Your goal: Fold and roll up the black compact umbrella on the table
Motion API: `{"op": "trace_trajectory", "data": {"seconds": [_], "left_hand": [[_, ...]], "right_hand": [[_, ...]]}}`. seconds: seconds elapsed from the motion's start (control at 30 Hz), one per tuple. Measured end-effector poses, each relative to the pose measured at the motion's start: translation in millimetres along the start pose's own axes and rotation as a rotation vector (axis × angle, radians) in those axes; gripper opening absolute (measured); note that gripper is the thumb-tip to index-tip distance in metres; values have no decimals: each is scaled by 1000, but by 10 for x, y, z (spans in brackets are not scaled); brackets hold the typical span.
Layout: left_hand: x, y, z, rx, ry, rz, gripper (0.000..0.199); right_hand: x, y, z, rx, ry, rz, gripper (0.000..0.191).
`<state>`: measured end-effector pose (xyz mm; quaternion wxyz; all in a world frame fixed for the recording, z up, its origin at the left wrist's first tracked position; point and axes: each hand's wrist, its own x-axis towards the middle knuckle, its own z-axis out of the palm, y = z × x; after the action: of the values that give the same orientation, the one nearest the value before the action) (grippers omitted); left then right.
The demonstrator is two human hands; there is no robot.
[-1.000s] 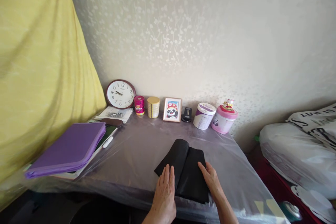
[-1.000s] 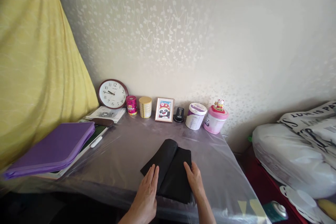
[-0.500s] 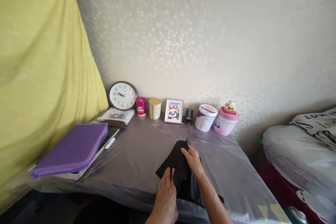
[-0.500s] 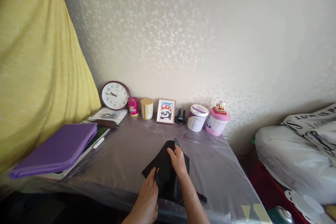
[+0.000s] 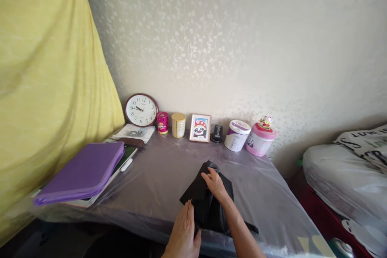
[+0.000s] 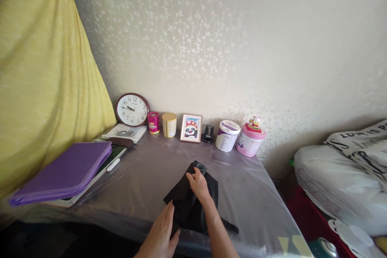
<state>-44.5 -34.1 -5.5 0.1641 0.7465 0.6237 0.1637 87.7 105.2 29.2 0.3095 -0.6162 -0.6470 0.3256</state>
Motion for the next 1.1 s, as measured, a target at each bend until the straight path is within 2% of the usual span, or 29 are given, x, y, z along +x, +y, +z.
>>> {"op": "trace_trajectory", "data": {"seconds": [0.07,0.13,0.17,0.3,0.4,0.5,0.6,0.8,0.93,1.1], "left_hand": [[-36,-15,-60,3,113,-2,53],[-43,39,-157,8,257,18,40],[-34,89,-210,-1,292,60,36],[64,310,-326,-25,259,234,28],[143,363,-274,-7,257,212,32],[184,314,-194,14,196,181,38],[200,244,-119,30,153,163,45],[246,144,131,76,131,111,52],[255,108,234,100,172,95,55],[241,102,234,75,126,60,57]], "right_hand": [[-32,-42,-24,146,-105,3,45],[-70,-87,-51,245,-191,-11,42],[-89,-109,-64,261,-225,-27,41],[-146,-150,-95,200,-282,-144,35],[-169,-140,-97,111,-298,-220,30],[-202,-144,-97,44,-311,-259,26],[-266,-171,-97,-32,-285,-316,24],[-340,-90,-94,-219,-100,-539,24],[-198,63,-85,-302,-51,-656,26],[103,139,-70,-378,-18,-654,29]]}}
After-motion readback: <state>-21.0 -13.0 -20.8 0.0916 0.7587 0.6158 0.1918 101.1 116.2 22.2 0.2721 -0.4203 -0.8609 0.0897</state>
